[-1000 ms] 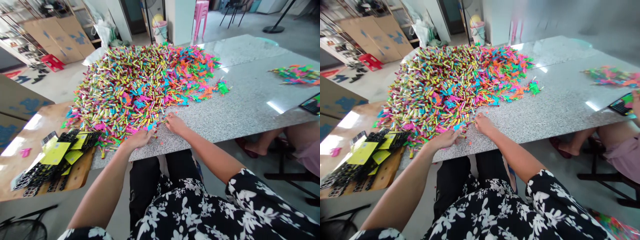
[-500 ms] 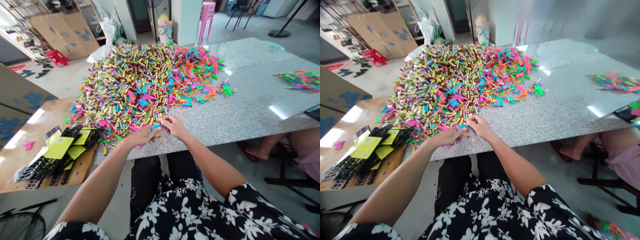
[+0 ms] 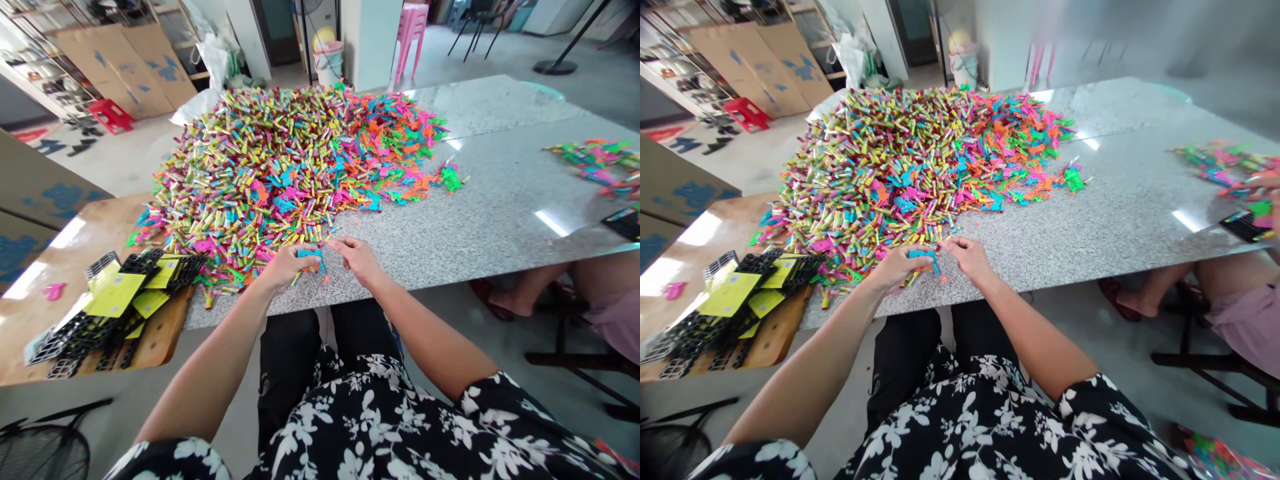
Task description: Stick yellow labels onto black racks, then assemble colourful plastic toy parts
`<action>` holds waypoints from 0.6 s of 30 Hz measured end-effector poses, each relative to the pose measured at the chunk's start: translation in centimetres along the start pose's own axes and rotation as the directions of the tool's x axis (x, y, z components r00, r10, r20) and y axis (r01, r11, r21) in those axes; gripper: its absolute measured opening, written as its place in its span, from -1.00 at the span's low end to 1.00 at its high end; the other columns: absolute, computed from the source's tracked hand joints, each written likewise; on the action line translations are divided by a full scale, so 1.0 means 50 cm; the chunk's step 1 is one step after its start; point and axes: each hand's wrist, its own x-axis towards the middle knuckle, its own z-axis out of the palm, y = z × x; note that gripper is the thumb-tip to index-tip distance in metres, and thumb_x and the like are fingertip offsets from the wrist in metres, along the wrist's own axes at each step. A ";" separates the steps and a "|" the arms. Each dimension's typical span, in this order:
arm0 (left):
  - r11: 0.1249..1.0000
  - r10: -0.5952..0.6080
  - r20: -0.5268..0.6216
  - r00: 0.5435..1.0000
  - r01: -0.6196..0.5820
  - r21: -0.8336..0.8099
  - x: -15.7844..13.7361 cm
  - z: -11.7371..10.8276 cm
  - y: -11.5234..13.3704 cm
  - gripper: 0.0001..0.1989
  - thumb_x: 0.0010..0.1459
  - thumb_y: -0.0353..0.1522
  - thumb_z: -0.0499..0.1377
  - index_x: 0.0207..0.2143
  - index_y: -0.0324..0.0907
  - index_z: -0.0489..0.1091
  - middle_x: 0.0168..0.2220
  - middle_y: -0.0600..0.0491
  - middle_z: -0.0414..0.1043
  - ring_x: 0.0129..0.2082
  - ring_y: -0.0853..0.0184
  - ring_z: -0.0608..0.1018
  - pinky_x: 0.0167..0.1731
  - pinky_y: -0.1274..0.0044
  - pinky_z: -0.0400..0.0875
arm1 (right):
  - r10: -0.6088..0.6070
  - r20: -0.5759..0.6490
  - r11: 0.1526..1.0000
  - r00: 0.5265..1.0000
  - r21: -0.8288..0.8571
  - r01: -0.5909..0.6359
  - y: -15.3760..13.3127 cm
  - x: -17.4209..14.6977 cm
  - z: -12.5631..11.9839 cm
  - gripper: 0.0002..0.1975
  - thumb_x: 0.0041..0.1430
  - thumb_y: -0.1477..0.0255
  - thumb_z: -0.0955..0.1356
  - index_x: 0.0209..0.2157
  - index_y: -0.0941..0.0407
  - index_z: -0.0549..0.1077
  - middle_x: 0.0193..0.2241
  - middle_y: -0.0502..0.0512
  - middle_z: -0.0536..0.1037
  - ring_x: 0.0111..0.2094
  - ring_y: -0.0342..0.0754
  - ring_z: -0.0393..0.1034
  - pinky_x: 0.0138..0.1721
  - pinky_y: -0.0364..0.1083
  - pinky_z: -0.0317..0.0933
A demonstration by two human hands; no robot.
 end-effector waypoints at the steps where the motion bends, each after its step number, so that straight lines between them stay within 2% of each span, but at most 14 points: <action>1: 0.998 0.007 -0.001 1.000 -0.007 -0.058 0.000 0.000 -0.002 -0.54 -0.13 -0.27 0.58 -0.15 -0.22 0.64 -0.35 0.03 0.62 -0.36 0.32 0.62 -0.30 0.49 0.49 | 0.014 -0.008 0.999 1.000 0.052 -0.013 -0.002 -0.002 -0.001 -0.62 0.04 0.05 0.56 -0.35 0.06 0.58 -0.65 -0.18 0.27 -0.65 -0.23 0.00 -0.66 -0.15 -0.03; 3: 0.983 0.010 0.014 1.000 -0.008 -0.182 -0.001 0.004 -0.005 -0.56 -0.12 -0.26 0.58 -0.19 -0.23 0.62 -0.29 -0.01 0.63 -0.32 0.31 0.63 -0.24 0.46 0.54 | 0.012 0.008 0.986 1.000 0.167 -0.013 -0.004 -0.007 -0.001 -0.60 0.05 0.03 0.56 -0.37 0.05 0.51 -0.66 -0.21 0.20 -0.68 -0.24 -0.04 -0.68 -0.16 -0.03; 6: 0.967 0.000 0.060 0.998 0.016 -0.254 -0.006 0.013 -0.006 -0.54 -0.08 -0.22 0.58 -0.17 -0.22 0.59 -0.24 -0.02 0.64 -0.32 0.29 0.65 -0.26 0.43 0.57 | -0.053 0.084 0.973 0.995 0.230 0.033 -0.003 -0.013 0.001 -0.62 0.09 0.08 0.54 -0.36 0.04 0.43 -0.55 -0.14 0.42 -0.65 -0.23 0.18 -0.65 -0.17 0.14; 9: 0.977 0.023 0.070 0.997 -0.007 -0.213 -0.008 0.020 -0.004 -0.58 -0.04 -0.20 0.56 -0.21 -0.21 0.59 -0.34 0.03 0.60 -0.40 0.31 0.61 -0.37 0.47 0.52 | -0.102 0.137 0.979 0.985 0.190 0.075 0.000 -0.016 0.003 -0.70 0.13 0.17 0.51 -0.28 0.04 0.43 -0.45 -0.07 0.57 -0.58 -0.18 0.35 -0.59 -0.16 0.28; 13: 0.982 0.113 0.053 0.992 -0.104 -0.159 -0.006 0.023 -0.004 -0.63 -0.06 -0.18 0.55 -0.34 -0.23 0.58 -0.39 0.03 0.58 -0.41 0.34 0.57 -0.36 0.48 0.46 | -0.141 0.158 0.984 0.977 0.129 0.121 -0.004 -0.015 -0.002 -0.79 0.16 0.24 0.45 -0.23 0.05 0.48 -0.51 -0.10 0.53 -0.63 -0.19 0.31 -0.61 -0.16 0.25; 16: 0.983 0.122 0.037 0.992 -0.115 -0.142 -0.002 0.022 -0.006 -0.58 -0.11 -0.15 0.57 -0.30 -0.21 0.60 -0.35 0.01 0.63 -0.33 0.28 0.61 -0.24 0.45 0.50 | -0.167 0.160 0.985 0.973 0.067 0.159 -0.013 -0.017 -0.008 -0.82 0.17 0.28 0.42 -0.24 0.07 0.51 -0.56 -0.12 0.48 -0.65 -0.21 0.26 -0.63 -0.17 0.20; 18: 0.988 0.135 0.030 0.990 -0.132 -0.079 -0.002 0.020 -0.005 -0.58 -0.10 -0.13 0.56 -0.29 -0.20 0.60 -0.34 0.01 0.64 -0.32 0.26 0.62 -0.25 0.45 0.49 | -0.171 0.166 0.985 0.971 0.022 0.170 -0.018 -0.020 -0.011 -0.83 0.16 0.29 0.41 -0.25 0.07 0.51 -0.58 -0.13 0.45 -0.66 -0.20 0.23 -0.63 -0.16 0.18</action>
